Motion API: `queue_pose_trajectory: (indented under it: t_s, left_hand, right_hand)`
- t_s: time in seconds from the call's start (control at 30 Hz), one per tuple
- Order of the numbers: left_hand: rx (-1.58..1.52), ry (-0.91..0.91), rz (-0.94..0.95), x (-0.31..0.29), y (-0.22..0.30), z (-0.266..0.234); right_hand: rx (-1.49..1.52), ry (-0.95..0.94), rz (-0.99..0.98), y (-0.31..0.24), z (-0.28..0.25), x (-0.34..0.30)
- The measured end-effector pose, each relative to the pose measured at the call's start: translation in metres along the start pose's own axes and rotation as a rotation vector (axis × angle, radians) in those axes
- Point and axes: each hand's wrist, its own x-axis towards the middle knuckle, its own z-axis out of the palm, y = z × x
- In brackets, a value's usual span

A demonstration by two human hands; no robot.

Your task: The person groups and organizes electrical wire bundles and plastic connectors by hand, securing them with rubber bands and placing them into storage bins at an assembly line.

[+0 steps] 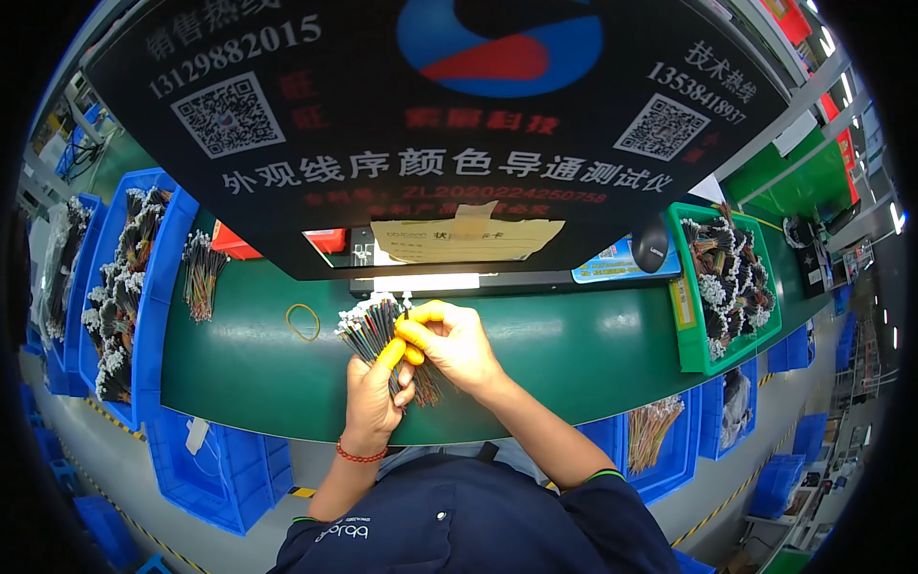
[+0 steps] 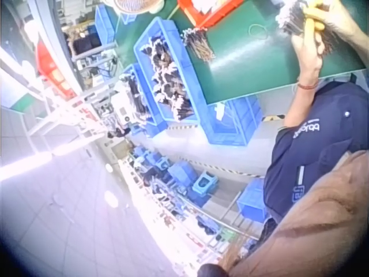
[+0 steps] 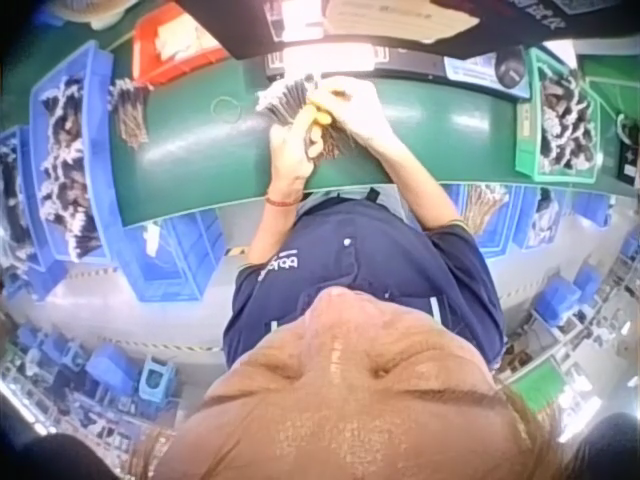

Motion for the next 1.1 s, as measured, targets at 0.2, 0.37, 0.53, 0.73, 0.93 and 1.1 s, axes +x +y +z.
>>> queue_pose_trajectory:
  t_s: [0.2,0.37,0.53,0.73,0.93,1.1]
  left_hand:
    - [-0.029,0.038,-0.03,-0.002,0.004,0.003]
    - [-0.054,0.039,0.025,-0.001,0.004,0.001]
    - [-0.071,0.063,0.022,-0.002,0.005,0.001]
    - [-0.084,0.049,0.015,-0.003,0.006,0.002]
    - [-0.101,0.062,0.012,-0.003,0.005,0.001]
    - [-0.095,0.089,0.065,-0.003,0.006,-0.001]
  right_hand:
    - [0.395,0.032,0.337,-0.017,-0.017,0.003]
    - [0.405,-0.001,0.321,-0.015,-0.02,0.0]
    - [0.574,0.016,0.359,-0.008,-0.031,0.005]
    - [0.63,0.105,0.421,-0.009,-0.031,0.006]
    - [0.597,0.15,0.359,-0.007,-0.028,0.006]
    - [-0.193,0.111,0.322,-0.034,-0.015,0.001]
